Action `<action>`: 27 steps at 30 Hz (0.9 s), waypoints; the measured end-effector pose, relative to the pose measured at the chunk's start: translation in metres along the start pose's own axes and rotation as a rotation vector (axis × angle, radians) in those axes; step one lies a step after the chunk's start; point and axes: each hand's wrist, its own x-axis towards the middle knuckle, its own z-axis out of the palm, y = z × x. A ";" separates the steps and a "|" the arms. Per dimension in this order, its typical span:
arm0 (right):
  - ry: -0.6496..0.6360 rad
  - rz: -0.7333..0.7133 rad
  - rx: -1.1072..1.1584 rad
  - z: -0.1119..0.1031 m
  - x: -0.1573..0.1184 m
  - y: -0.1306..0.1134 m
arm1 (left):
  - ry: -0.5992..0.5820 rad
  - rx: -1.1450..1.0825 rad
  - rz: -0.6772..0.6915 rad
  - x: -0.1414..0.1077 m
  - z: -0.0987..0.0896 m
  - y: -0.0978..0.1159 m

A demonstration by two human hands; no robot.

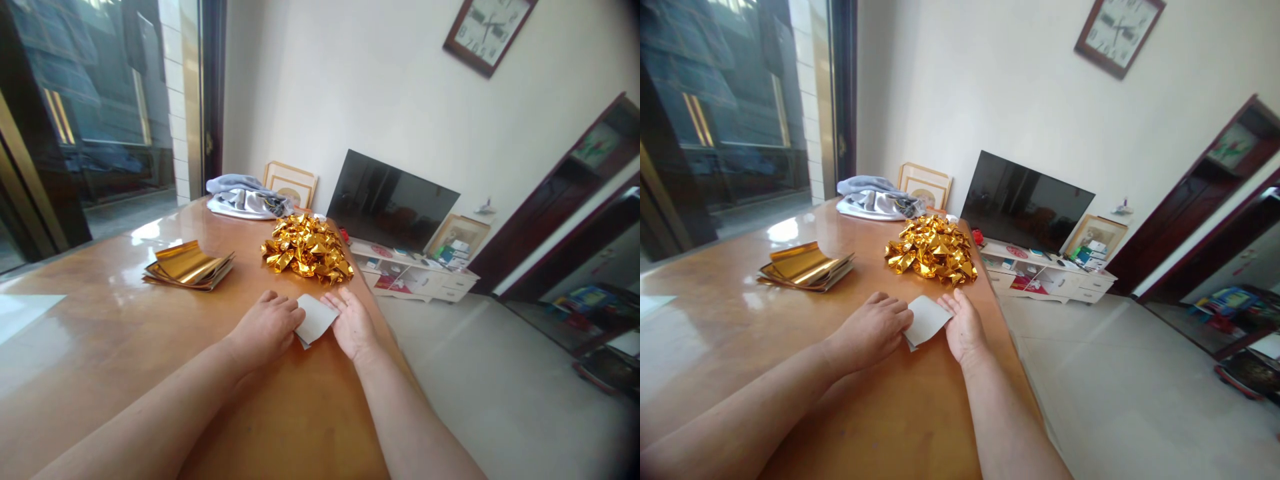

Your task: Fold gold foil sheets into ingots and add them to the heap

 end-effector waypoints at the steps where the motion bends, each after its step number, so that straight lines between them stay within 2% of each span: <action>1: 0.040 -0.047 -0.081 -0.001 0.000 0.000 | -0.008 0.012 0.003 0.000 0.000 0.000; 4: 0.067 -0.231 -0.397 -0.001 -0.007 -0.003 | -0.023 0.032 -0.005 0.000 0.002 0.000; 11: -0.435 -0.608 -1.225 0.007 -0.039 -0.014 | -0.030 -0.021 -0.045 0.000 0.012 0.000; 14: -0.494 -0.623 -1.486 0.007 -0.043 -0.012 | -0.035 -0.069 -0.036 0.001 0.014 0.001; 18: -0.527 -0.603 -1.613 0.004 -0.041 -0.009 | -0.062 -0.122 -0.029 0.001 0.016 0.001; 27: -0.580 -0.587 -1.555 0.002 -0.042 -0.009 | -0.161 -0.303 -0.192 -0.010 0.011 -0.010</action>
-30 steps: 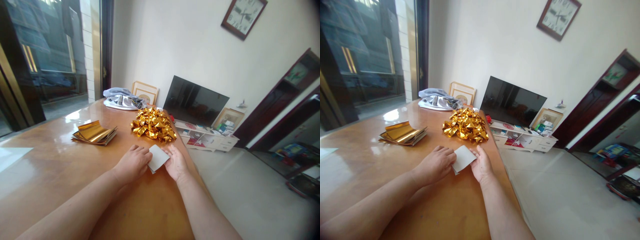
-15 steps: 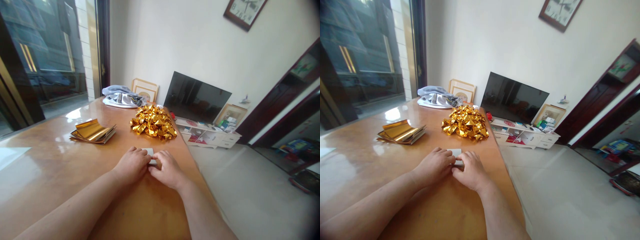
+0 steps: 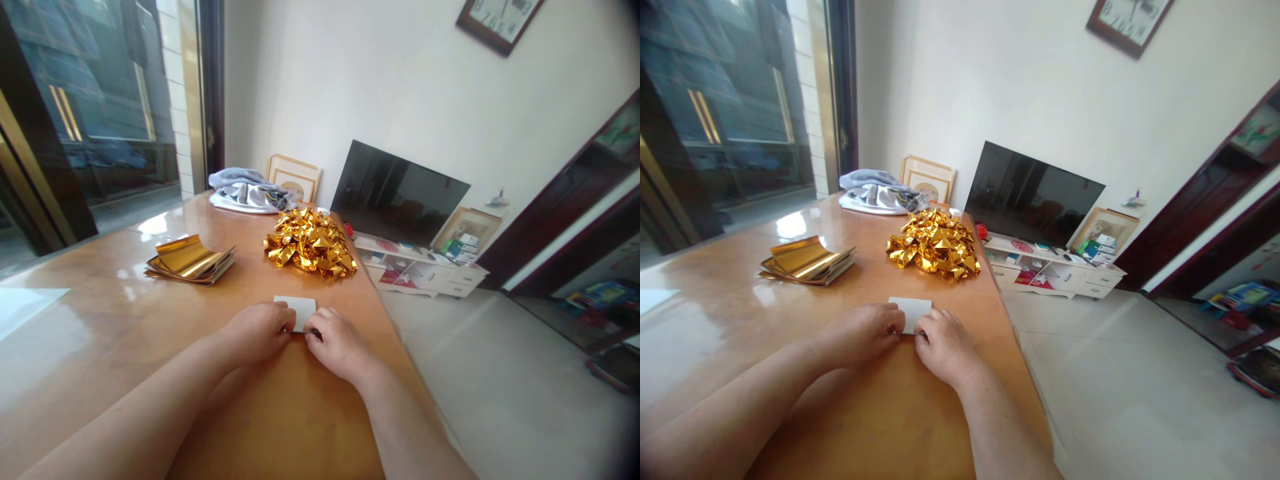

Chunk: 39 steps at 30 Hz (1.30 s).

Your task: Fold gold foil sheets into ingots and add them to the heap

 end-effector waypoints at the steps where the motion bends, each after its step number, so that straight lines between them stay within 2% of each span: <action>1: 0.000 0.005 0.018 0.000 0.000 0.001 | -0.013 -0.016 -0.007 -0.001 -0.002 -0.002; 9: 0.008 0.065 0.221 0.008 0.001 0.016 | -0.077 -0.153 -0.054 -0.001 -0.002 -0.021; 13: 0.054 0.175 0.292 0.016 0.006 0.021 | -0.036 -0.166 -0.170 0.001 0.002 -0.026; 17: 0.035 0.266 0.330 0.020 0.010 0.023 | -0.015 -0.176 -0.237 0.003 0.004 -0.028; 23: 0.032 0.285 0.293 0.021 0.014 0.025 | -0.025 -0.214 -0.272 0.007 0.005 -0.030; 33: -0.001 0.349 0.400 0.023 0.018 0.031 | -0.091 -0.286 -0.309 0.010 0.001 -0.032; 39: -0.026 0.367 0.423 0.023 0.019 0.032 | -0.086 -0.296 -0.322 0.012 0.004 -0.034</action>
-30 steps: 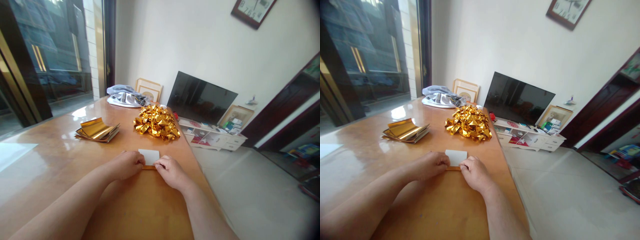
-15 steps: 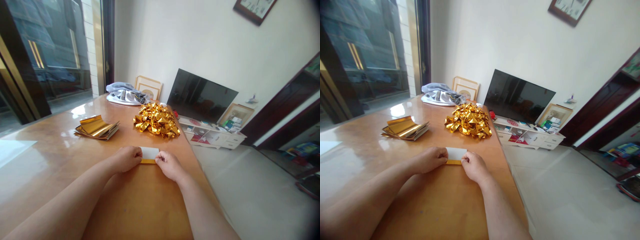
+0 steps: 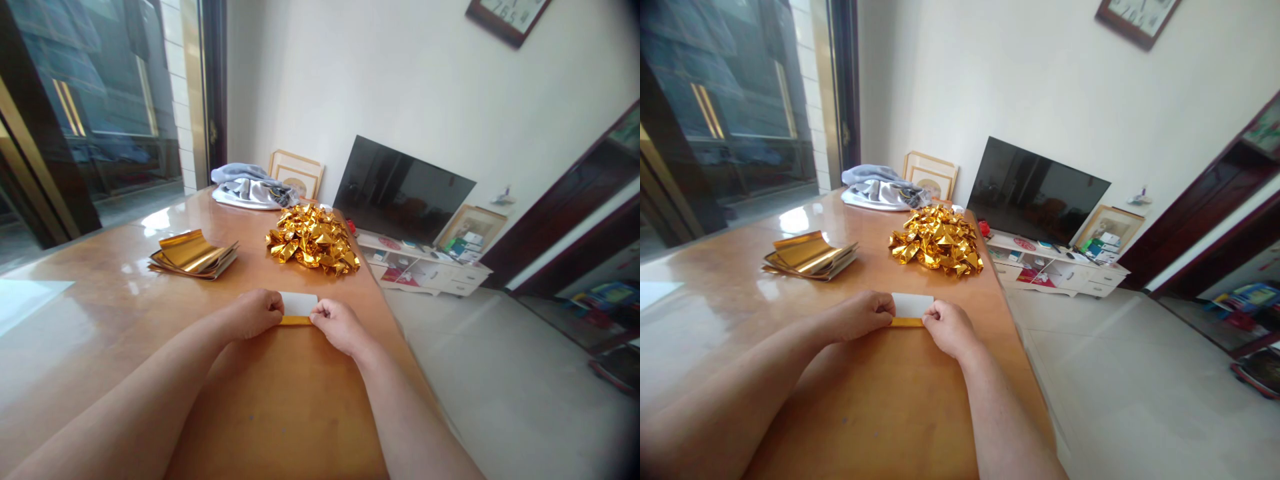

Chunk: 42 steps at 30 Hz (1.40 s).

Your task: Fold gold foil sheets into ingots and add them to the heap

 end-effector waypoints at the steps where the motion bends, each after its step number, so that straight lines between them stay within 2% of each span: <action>1: 0.000 0.002 -0.001 0.000 0.000 0.000 | 0.002 0.001 -0.002 0.000 0.000 0.000; 23: 0.071 0.005 -0.054 0.005 -0.001 0.005 | 0.046 0.102 0.027 -0.005 0.002 0.010; 33: 0.036 0.038 -0.007 0.003 -0.002 0.001 | 0.024 0.080 0.025 -0.008 -0.002 0.015; 42: 0.049 0.054 0.014 0.004 0.000 0.003 | 0.010 0.127 0.114 -0.006 0.000 0.010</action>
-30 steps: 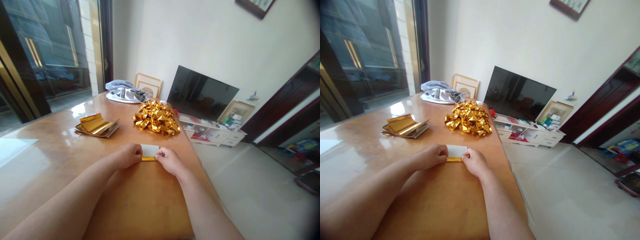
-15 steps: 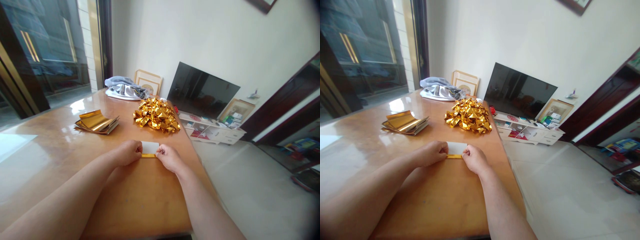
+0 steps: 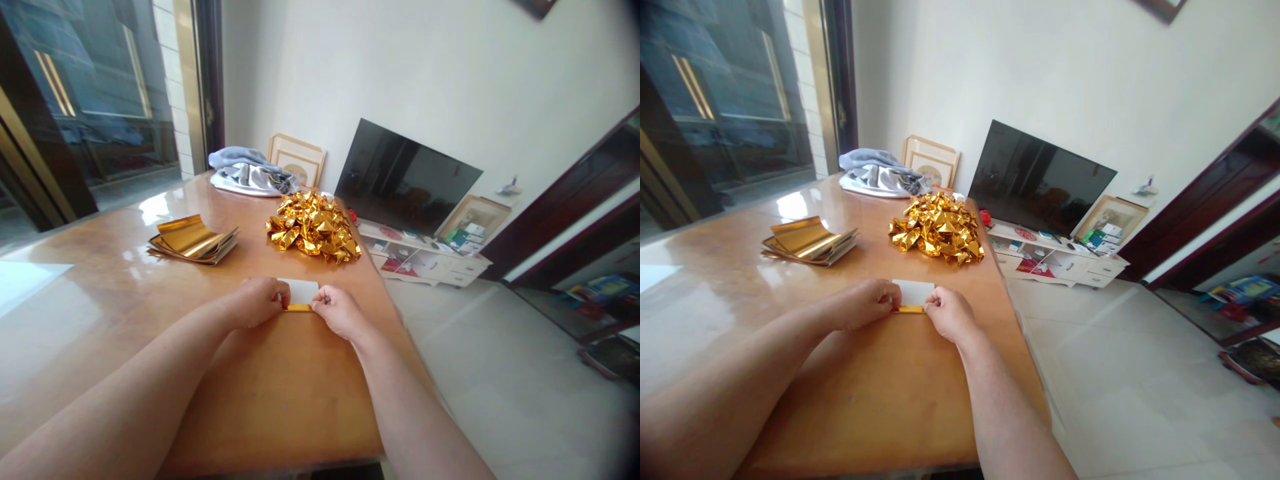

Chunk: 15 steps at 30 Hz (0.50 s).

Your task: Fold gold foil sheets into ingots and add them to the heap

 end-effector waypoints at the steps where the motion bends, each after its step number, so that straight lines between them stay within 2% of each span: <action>1: 0.002 0.000 0.001 0.000 0.000 0.000 | 0.008 0.022 0.003 0.001 0.000 -0.001; 9: -0.013 0.000 -0.018 -0.001 0.000 -0.003 | 0.126 0.271 0.157 -0.003 -0.001 0.007; 12: -0.008 -0.001 -0.034 -0.002 -0.001 -0.005 | 0.126 0.238 0.254 -0.003 0.003 0.011; 15: -0.010 -0.006 -0.048 -0.003 -0.002 -0.006 | 0.076 0.162 0.321 -0.002 0.008 0.011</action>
